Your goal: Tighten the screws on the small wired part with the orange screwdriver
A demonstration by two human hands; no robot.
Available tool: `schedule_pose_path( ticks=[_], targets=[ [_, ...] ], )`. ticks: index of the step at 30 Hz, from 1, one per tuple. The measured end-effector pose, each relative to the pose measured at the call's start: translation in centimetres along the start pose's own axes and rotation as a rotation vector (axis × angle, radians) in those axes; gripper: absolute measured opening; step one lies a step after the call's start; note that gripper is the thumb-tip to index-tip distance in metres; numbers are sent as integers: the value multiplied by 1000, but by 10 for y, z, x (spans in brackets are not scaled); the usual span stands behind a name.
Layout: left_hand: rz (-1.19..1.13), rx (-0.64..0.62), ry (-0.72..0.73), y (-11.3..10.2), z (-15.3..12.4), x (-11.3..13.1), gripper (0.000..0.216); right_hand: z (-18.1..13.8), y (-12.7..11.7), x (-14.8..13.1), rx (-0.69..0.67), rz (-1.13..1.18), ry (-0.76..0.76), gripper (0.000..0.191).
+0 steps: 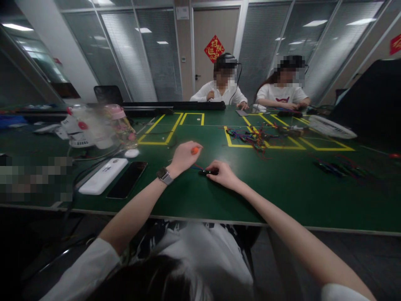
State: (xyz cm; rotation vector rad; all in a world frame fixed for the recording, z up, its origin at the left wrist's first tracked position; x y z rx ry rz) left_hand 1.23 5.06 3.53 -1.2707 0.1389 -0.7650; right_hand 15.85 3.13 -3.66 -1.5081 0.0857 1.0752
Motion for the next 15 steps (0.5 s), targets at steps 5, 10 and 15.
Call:
schedule_pose_path(
  ticks=[5,10,15],
  targets=[
    [3,-1,19,1,-1,2,19,-7,-2,1,-19,-24,6,17],
    [2,24,50,-2,-2,4,18,-30,-7,-1,-9,-57,32,16],
    [-20,11,68,-2,-3,5,18,-71,-23,7,70,-94,116,16]
  ],
)
Point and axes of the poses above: each hand's wrist, its own z-axis towards the middle knuckle, its own y-axis out of the palm, x = y × z, the point moved 6 cm from there along z, towards the middle knuckle, and after that the axes turned 15 degrees about -x, right-handed, at the moved point
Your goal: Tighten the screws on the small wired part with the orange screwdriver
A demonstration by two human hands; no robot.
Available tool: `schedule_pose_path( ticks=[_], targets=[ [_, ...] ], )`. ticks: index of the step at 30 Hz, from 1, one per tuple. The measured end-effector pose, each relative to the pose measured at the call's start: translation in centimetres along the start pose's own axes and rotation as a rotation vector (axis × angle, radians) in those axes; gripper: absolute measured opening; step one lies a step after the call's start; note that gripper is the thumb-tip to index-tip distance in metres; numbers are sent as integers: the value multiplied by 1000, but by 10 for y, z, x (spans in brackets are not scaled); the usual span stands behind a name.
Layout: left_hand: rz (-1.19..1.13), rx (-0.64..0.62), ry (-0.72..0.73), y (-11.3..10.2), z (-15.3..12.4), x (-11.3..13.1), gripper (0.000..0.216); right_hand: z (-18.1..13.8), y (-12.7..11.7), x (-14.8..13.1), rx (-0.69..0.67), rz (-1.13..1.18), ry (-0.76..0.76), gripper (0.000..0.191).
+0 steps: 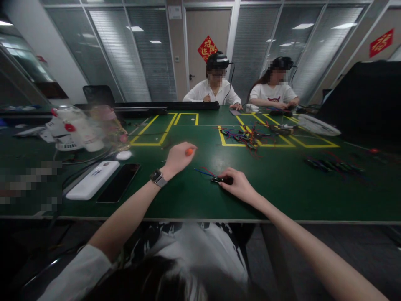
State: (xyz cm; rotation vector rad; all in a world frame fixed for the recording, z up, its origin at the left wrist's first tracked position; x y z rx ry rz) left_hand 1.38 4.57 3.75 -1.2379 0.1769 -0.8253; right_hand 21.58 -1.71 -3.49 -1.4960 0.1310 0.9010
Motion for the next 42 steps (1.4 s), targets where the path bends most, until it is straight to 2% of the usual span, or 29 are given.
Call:
schedule_pose_path(
  ticks=[4,8,13,16,19,28,34,42],
  targets=[
    [-8,8,15,0,0,0,17,-39,-23,24,112,-9,101,19],
    [-24,-9,15,2,0,-1,18,-84,-52,66,237,-42,251,23],
    [2,7,23,3,0,0,18,-134,-92,130,382,-68,548,39],
    [1,-2,14,4,0,1,17,-149,-114,158,436,-137,724,39],
    [-6,-22,10,4,0,2,18,-148,-131,172,441,-222,830,37],
    [20,-30,27,3,-2,6,17,-119,-160,191,435,-411,998,34],
    [26,-28,44,4,-2,7,17,-111,-171,203,367,-448,1153,37],
    [80,-50,45,4,-3,10,19,-114,-175,215,433,-417,1234,38]
  ],
)
Point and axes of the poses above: each hand's wrist, its own z-axis towards the middle knuckle, its own y-axis out of the palm, x = y × z, the point moved 6 cm from there along z, towards the middle knuckle, and after that the axes turned 15 degrees about -x, right-handed, at the moved point
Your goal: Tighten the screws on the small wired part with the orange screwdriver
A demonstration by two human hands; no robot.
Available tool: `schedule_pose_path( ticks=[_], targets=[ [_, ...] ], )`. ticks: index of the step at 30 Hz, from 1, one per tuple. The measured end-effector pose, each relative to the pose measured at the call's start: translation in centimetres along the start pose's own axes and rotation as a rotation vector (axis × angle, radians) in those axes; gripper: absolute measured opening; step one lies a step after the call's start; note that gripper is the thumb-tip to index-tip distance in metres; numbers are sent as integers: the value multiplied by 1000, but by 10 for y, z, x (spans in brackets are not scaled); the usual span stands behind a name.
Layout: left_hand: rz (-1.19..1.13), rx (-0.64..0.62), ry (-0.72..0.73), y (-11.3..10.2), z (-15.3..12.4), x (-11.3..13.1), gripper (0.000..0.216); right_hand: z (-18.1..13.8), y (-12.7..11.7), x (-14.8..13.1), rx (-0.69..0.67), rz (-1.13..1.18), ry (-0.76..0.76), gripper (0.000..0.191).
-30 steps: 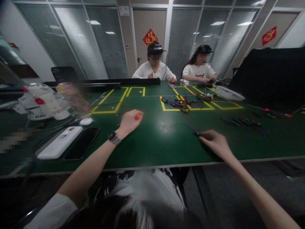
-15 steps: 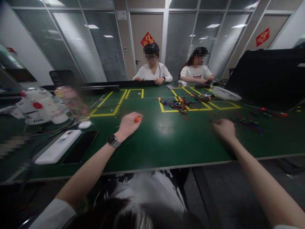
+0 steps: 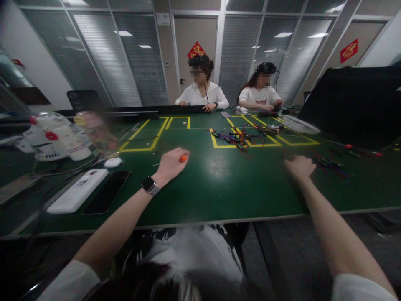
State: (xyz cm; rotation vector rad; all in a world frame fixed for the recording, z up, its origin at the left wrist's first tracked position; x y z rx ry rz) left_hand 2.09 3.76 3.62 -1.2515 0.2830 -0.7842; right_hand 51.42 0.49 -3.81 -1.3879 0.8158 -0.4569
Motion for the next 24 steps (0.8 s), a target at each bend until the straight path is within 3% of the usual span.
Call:
schedule_pose_path(
  ticks=[8,24],
  targets=[
    [43,4,14,-2,-1,3,21,3,2,8,17,36,56,35],
    [32,5,21,-4,-2,4,23,-11,-2,-7,136,-165,-113,36]
  ],
)
Point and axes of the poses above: each hand's wrist, its own z-axis towards the middle knuckle, its own y-axis out of the palm, x = y × z, the point moved 6 cm from there along z, towards the middle knuckle, and after that the axes turned 15 degrees about -x, right-handed, at the moved point
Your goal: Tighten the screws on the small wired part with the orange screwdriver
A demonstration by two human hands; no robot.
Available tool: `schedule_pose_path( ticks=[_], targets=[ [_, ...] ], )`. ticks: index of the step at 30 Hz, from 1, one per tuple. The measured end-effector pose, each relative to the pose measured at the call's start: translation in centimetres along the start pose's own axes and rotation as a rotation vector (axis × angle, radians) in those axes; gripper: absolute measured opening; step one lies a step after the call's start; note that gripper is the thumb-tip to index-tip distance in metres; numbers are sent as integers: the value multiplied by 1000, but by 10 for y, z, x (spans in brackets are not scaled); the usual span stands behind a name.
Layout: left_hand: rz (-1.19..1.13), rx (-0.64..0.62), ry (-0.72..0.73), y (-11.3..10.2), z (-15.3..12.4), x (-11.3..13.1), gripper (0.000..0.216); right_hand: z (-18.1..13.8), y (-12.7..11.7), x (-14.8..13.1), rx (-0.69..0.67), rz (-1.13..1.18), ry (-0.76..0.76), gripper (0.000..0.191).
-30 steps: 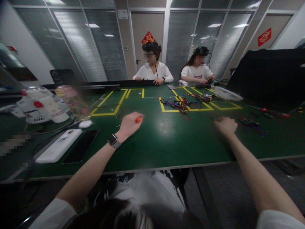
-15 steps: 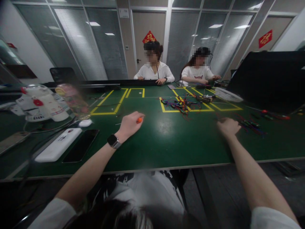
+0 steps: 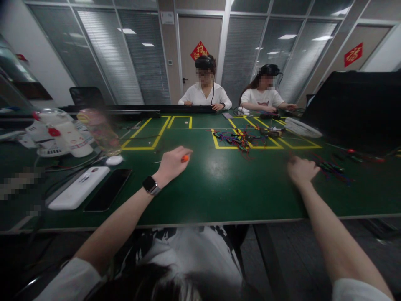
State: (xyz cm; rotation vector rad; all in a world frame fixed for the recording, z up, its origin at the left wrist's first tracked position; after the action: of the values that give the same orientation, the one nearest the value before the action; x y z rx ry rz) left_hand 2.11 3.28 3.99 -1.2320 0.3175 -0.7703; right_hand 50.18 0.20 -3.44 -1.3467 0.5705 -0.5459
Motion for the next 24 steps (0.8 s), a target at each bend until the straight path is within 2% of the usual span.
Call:
schedule_pose_path(
  ticks=[8,14,19,24],
  targets=[
    [22,15,-4,-1,0,1,23,-3,0,-5,23,-111,-2,34],
    [8,10,1,0,0,0,23,-15,-10,-15,177,-188,-62,36],
    [-2,-4,0,1,0,1,22,-30,-24,-45,304,-184,-234,35],
    [-3,-24,-9,3,2,1,22,-38,-26,-90,292,-69,-447,35]
  ],
)
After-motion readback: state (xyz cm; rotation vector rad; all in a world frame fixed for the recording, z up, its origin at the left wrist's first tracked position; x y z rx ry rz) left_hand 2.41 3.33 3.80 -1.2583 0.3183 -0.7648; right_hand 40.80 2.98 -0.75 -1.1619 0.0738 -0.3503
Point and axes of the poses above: each hand's wrist, its own z-axis towards the middle knuckle, its own y-axis out of the palm, x = y × z, the point moved 6 cm from there along z, towards the middle knuckle, and after that the axes turned 15 degrees about -x, right-handed, at the moved point
